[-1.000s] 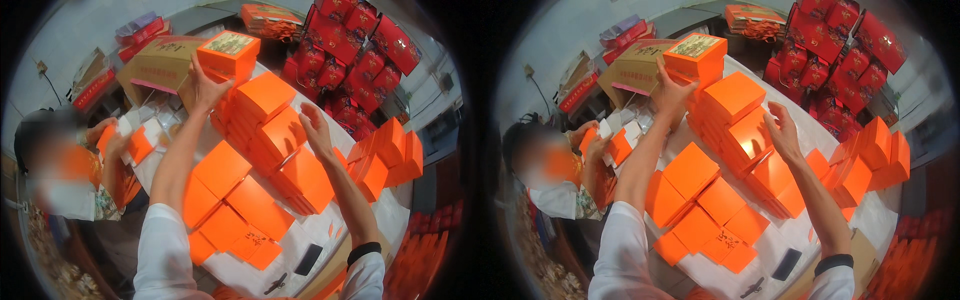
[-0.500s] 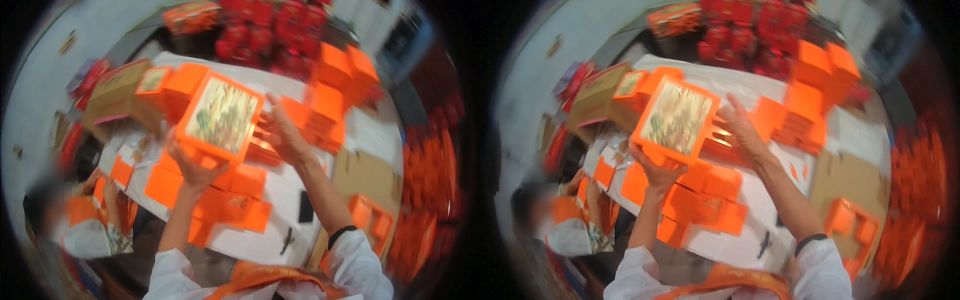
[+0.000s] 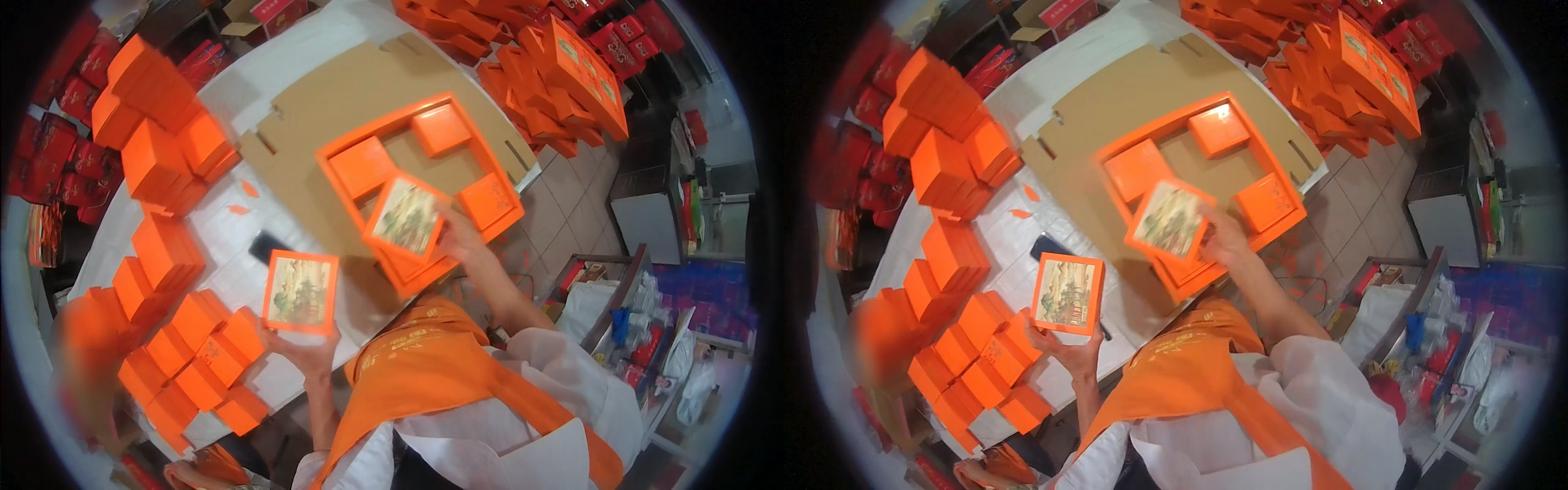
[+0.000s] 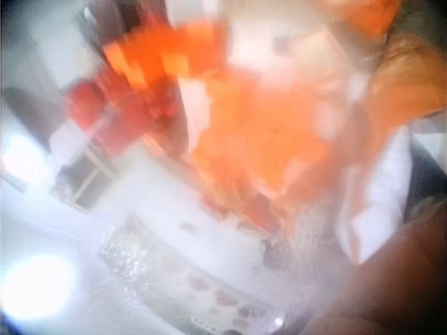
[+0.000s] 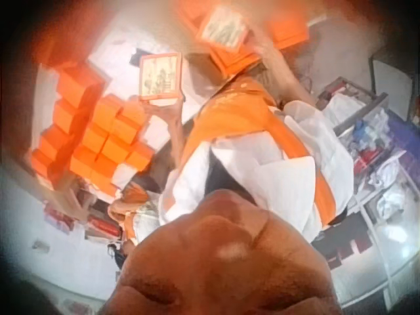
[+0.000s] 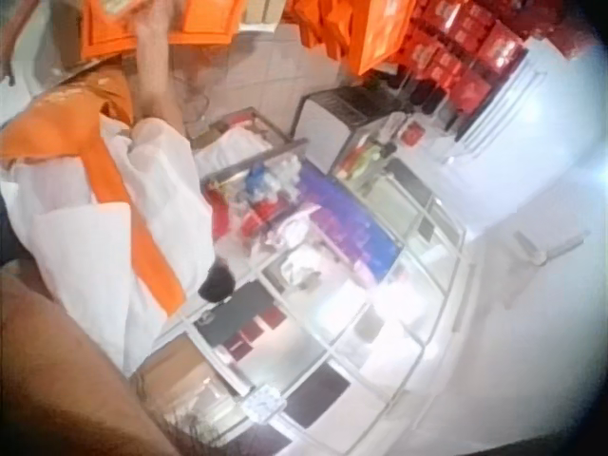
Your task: The person assembles orange cardboard boxes by folding the flaps and tucking them into slots to form a rectangular frame. They then pick up smaller orange boxes from a pile and place them into the assembled frame, repeating this process to fill the container.
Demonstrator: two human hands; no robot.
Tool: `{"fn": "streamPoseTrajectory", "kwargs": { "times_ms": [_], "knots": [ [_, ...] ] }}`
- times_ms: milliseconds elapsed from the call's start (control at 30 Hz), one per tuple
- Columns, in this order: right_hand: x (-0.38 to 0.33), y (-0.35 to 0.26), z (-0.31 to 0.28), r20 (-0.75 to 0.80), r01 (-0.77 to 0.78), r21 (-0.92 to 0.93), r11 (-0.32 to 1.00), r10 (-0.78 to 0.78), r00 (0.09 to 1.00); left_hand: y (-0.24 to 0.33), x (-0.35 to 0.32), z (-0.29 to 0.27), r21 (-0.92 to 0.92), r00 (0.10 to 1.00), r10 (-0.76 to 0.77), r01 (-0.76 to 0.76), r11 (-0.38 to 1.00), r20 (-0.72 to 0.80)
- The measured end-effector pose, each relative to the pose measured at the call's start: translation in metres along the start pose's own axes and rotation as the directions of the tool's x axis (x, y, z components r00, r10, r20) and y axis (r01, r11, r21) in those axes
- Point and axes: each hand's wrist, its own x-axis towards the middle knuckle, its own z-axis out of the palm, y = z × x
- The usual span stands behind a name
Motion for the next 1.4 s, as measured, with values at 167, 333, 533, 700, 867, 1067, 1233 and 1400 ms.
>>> {"fn": "streamPoseTrajectory", "kwargs": {
  "times_ms": [167,333,533,700,867,1067,1233,1400],
  "knots": [
    [0.081,-0.08,-0.101,-0.172,0.144,0.141,0.979,-0.119,0.978,0.077,-0.013,0.062,-0.092,0.984,-0.118,0.131,0.987,0.134],
    [0.144,-0.127,-0.124,-0.41,0.176,-0.068,0.982,-0.189,0.893,0.12,-0.005,0.102,-0.072,0.983,-0.103,0.115,0.991,0.151],
    [0.134,-0.147,-0.123,-0.324,0.023,-0.446,0.895,-0.185,0.928,0.137,-0.009,0.118,0.081,0.983,-0.105,0.093,0.992,0.151],
    [0.128,-0.152,-0.138,-0.265,-0.038,-0.748,0.662,-0.246,0.932,0.137,-0.014,0.126,0.046,0.978,-0.132,0.126,0.991,0.159],
    [0.128,-0.137,-0.134,-0.271,0.144,-0.478,0.867,-0.301,0.914,0.141,-0.021,0.131,0.012,0.963,-0.182,0.183,0.983,0.197],
    [0.137,-0.126,-0.135,-0.336,0.145,-0.313,0.939,-0.253,0.907,0.142,-0.021,0.13,-0.014,0.945,-0.183,0.194,0.981,0.27],
    [0.138,-0.126,-0.156,-0.17,0.02,-0.123,0.992,-0.041,0.985,0.129,-0.012,0.139,-0.052,0.967,-0.005,0.019,0.998,0.256],
    [0.035,-0.084,-0.086,0.134,-0.128,-0.418,0.9,0.201,0.97,0.117,0.006,0.144,-0.207,0.921,0.27,-0.217,0.954,0.279]
  ]
}}
